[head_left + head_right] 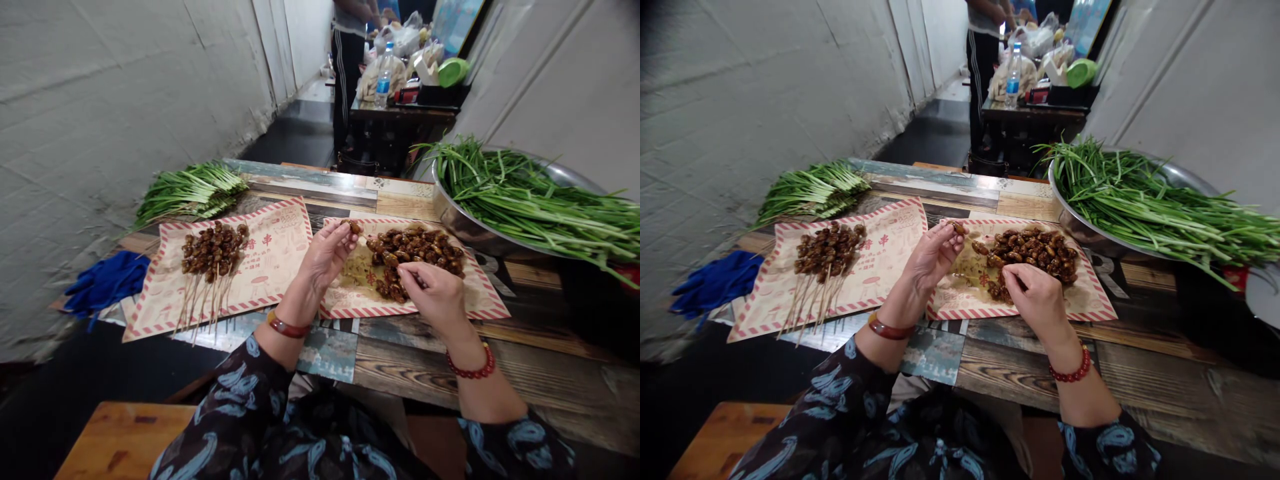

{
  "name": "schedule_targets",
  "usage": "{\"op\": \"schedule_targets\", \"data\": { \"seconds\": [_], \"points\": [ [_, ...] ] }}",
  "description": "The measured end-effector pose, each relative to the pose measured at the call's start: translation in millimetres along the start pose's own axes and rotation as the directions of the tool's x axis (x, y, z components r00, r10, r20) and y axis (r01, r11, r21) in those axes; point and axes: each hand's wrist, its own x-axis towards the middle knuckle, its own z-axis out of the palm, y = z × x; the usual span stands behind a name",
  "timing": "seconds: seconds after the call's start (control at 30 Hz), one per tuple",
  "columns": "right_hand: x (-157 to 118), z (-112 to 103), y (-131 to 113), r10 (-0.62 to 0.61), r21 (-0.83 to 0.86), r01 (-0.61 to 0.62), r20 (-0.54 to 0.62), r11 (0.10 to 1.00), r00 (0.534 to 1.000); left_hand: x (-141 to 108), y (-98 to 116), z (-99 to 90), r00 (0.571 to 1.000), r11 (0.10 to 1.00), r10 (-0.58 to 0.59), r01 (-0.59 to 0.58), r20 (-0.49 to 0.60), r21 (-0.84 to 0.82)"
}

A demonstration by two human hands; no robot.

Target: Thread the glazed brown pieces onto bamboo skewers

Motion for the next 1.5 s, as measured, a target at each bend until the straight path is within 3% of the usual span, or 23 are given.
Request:
{"op": "schedule_targets", "data": {
  "seconds": [0.23,0.7,0.83,1.03,1.23,1.5],
  "points": [
    [-0.2,0.2,-0.4,0.002,0.008,-0.001,-0.015,1.0,1.0,1.6,-5.2,-2.8,0.997,0.995,0.068,-0.071,0.043,0.074],
    [0.7,1.9,-4.5,0.034,0.035,-0.034,0.001,0.999,0.999,-3.4,-8.3,2.2,0.999,0.995,0.013,-0.017,0.041,0.097],
    [0.0,1.4,-4.1,0.154,0.121,-0.164,0.088,0.979,0.984,-3.7,-8.0,-0.7,0.998,0.986,-0.005,-0.006,0.064,0.166],
    [-1.5,2.2,1.3,0.295,0.277,-0.37,0.277,0.887,0.915,-2.7,-6.6,-3.5,0.994,0.983,-0.047,0.028,0.099,0.182],
    [0.0,1.6,-0.7,0.249,0.221,-0.299,0.227,0.929,0.941,-3.1,-6.9,-1.4,0.993,0.993,-0.031,0.017,0.117,0.12],
    [-2.3,4.1,2.6,0.165,0.126,-0.182,0.137,0.975,0.977,-0.9,-6.3,-3.8,0.998,0.988,0.049,-0.055,0.051,0.142]
  ]
}}
